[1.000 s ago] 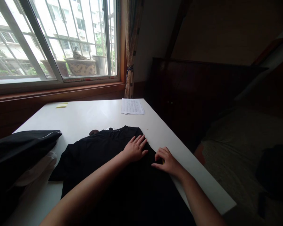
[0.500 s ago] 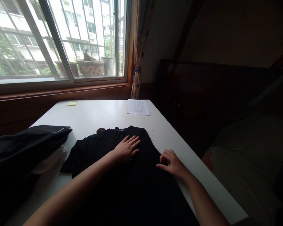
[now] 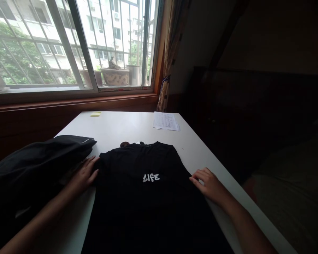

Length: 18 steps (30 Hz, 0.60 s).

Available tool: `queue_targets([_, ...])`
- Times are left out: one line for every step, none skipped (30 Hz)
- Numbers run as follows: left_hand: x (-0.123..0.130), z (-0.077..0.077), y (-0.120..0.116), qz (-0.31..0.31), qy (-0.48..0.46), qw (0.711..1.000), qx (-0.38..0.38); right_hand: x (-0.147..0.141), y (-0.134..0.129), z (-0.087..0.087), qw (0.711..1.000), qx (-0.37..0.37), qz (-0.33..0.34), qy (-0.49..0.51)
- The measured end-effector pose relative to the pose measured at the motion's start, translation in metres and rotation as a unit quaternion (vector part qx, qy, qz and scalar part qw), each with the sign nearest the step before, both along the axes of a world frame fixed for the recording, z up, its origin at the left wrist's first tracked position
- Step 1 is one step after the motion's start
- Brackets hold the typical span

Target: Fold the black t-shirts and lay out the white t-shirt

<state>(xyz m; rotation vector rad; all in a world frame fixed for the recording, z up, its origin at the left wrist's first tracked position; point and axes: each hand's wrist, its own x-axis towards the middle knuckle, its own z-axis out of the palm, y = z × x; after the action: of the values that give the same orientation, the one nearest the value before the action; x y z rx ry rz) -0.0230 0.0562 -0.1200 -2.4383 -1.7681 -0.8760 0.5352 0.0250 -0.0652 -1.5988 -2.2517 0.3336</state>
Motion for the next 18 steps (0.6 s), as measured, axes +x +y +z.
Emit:
queue_targets([-0.005,-0.002,-0.005,0.004,-0.008,1.0,-0.003,-0.003,0.002,0.007,1.0,0.008,0.002,0.0])
queue_targets([-0.007,-0.003,-0.01,0.003,-0.013,1.0,-0.007,-0.008,0.003,0.014,1.0,0.014,0.008,0.003])
queue_targets([-0.006,-0.004,-0.015,0.001,-0.017,1.0,-0.01,-0.014,0.005,0.021,1.0,0.015,0.017,0.008])
queue_targets([-0.003,-0.003,-0.019,0.001,-0.021,1.0,-0.013,-0.022,0.008,0.028,0.999,0.013,0.029,0.015])
queue_targets([0.0,-0.002,-0.023,0.004,-0.028,0.999,-0.015,-0.031,0.011,0.034,0.999,0.009,0.043,0.02])
queue_targets([0.004,0.0,-0.025,0.012,-0.037,0.999,-0.015,-0.043,0.014,0.04,0.998,0.002,0.057,0.023])
queue_targets([0.007,0.001,-0.027,0.023,-0.049,0.998,-0.016,-0.055,0.017,0.044,0.997,-0.005,0.072,0.025])
queue_targets([0.01,0.002,-0.027,0.037,-0.064,0.997,-0.02,-0.069,0.022,0.047,0.996,-0.012,0.088,0.026])
queue_targets([0.011,0.003,-0.027,0.052,-0.081,0.995,-0.026,-0.083,0.027,0.049,0.994,-0.019,0.104,0.029])
queue_targets([0.012,0.003,-0.027,0.063,-0.102,0.992,-0.036,-0.098,0.033,0.049,0.992,-0.025,0.121,0.035])
queue_targets([0.011,0.004,-0.027,0.068,-0.124,0.989,-0.045,-0.113,0.039,0.047,0.989,-0.03,0.136,0.045])
queue_targets([0.011,0.005,-0.028,0.07,-0.147,0.985,-0.051,-0.128,0.046,0.045,0.987,-0.036,0.148,0.057])
queue_targets([0.01,0.006,-0.028,0.069,-0.165,0.982,-0.052,-0.143,0.053,0.042,0.984,-0.043,0.16,0.069])
queue_targets([0.01,0.009,-0.03,0.067,-0.18,0.98,-0.046,-0.157,0.061,0.038,0.981,-0.048,0.171,0.082])
queue_targets([0.01,0.012,-0.031,0.066,-0.191,0.979,-0.034,-0.172,0.069,0.034,0.977,-0.051,0.182,0.096])
queue_targets([0.01,0.016,-0.033,0.066,-0.198,0.978,-0.018,-0.185,0.077,0.029,0.974,-0.051,0.19,0.11])
queue_targets([0.011,0.02,-0.035,0.068,-0.204,0.977,-0.001,-0.199,0.085,0.025,0.972,-0.051,0.196,0.122])
queue_targets([0.013,0.024,-0.037,0.067,-0.208,0.976,0.015,-0.212,0.094,0.021,0.969,-0.05,0.201,0.131])
